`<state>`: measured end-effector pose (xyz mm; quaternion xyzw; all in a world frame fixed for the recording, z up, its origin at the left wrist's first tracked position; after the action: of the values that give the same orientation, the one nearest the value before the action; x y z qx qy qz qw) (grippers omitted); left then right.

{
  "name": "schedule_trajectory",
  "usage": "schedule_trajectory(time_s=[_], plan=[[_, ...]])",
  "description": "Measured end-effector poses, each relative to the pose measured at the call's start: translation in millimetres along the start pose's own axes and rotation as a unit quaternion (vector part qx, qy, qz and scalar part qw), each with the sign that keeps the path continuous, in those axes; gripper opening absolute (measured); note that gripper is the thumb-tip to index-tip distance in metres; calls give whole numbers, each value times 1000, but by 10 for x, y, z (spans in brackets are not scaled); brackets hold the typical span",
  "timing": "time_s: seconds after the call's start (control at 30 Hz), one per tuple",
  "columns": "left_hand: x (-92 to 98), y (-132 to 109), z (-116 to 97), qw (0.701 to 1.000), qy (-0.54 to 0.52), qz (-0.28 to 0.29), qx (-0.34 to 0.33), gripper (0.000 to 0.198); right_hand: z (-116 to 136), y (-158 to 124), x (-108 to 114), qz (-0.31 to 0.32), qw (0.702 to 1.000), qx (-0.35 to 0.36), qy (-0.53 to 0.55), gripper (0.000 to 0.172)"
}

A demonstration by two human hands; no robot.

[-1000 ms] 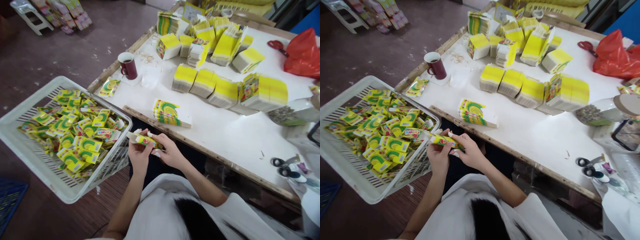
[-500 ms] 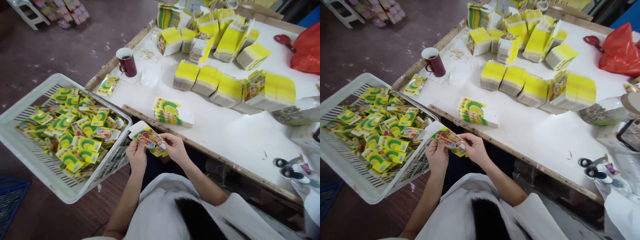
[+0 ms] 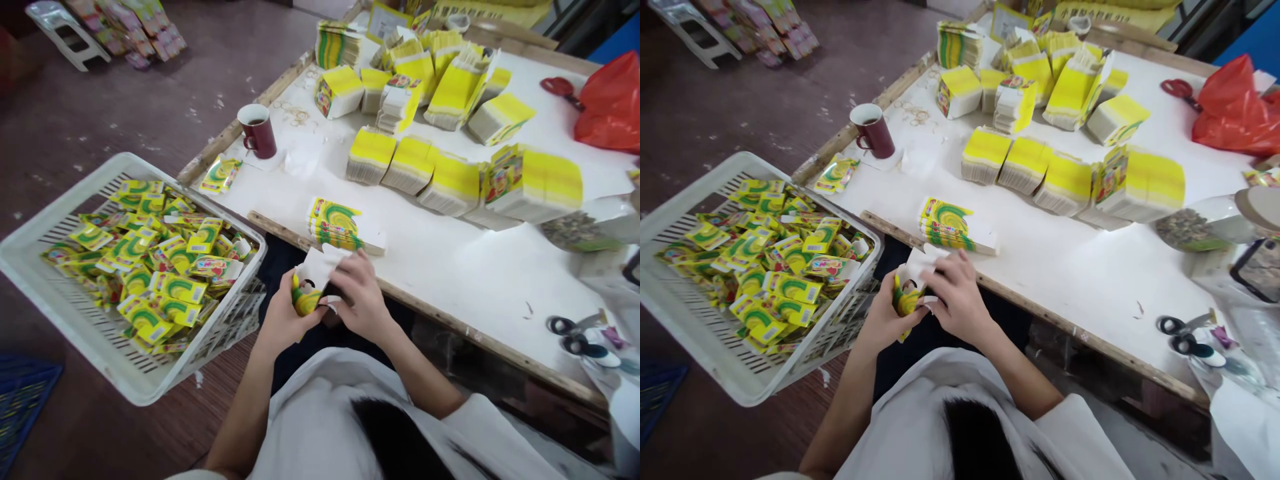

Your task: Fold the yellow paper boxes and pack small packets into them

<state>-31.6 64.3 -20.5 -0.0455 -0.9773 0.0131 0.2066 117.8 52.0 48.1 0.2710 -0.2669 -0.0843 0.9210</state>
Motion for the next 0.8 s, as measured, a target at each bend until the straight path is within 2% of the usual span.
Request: schedule_trajectory(time_s=[0.07, 0.1, 0.17, 0.27, 0.3, 0.37, 0.43, 0.5, 0.6, 0.67, 0.73, 0.8], plan=[[-1, -27, -42, 998, 28, -42, -27, 79, -236, -46, 71, -78, 989, -112, 49, 64], [-11, -41, -80, 997, 38, -53, -52, 81, -351, -85, 20, -80, 977, -171, 100, 72], [-51, -77, -163, 991, 48, -62, -107, 81, -500, -178, -233, -22, 932, -283, 227, 70], [-109, -129, -260, 980, 69, -63, -175, 72, -491, -317, -593, 86, 838, -394, 368, 56], [-122, -136, -273, 978, 76, -61, -186, 69, -467, -339, -652, 106, 819, -408, 388, 55], [-126, -128, -278, 977, 79, -54, -189, 65, -435, -340, -692, 120, 808, -412, 404, 58], [-96, -96, -273, 981, 69, -49, -176, 61, -425, -302, -662, 110, 823, -391, 397, 64], [-68, -58, -282, 984, 50, -41, -166, 57, -375, -249, -613, 113, 859, -337, 368, 70], [-100, -14, -276, 987, 39, -21, -156, 51, -278, -206, -563, 140, 921, -239, 273, 64], [-146, 12, -210, 989, 56, -18, -135, 55, -276, -195, -533, 142, 948, -199, 204, 57], [-133, 29, -137, 988, 85, -54, -117, 69, -295, -167, -490, 123, 966, -169, 155, 53], [-68, 18, -126, 978, 120, -111, -128, 78, -332, -133, -433, 89, 976, -153, 126, 51]])
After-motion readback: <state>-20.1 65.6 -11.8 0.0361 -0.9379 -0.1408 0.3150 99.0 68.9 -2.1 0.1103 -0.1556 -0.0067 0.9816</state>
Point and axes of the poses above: each hand's wrist, its own y-axis towards the middle knuckle, its own x-axis out of the back of the hand, z = x × y, the point moved 10 cm from there along y, towards the middle knuckle, and after that the axes turned 12 degrees about -z, right-handed, at the moved point
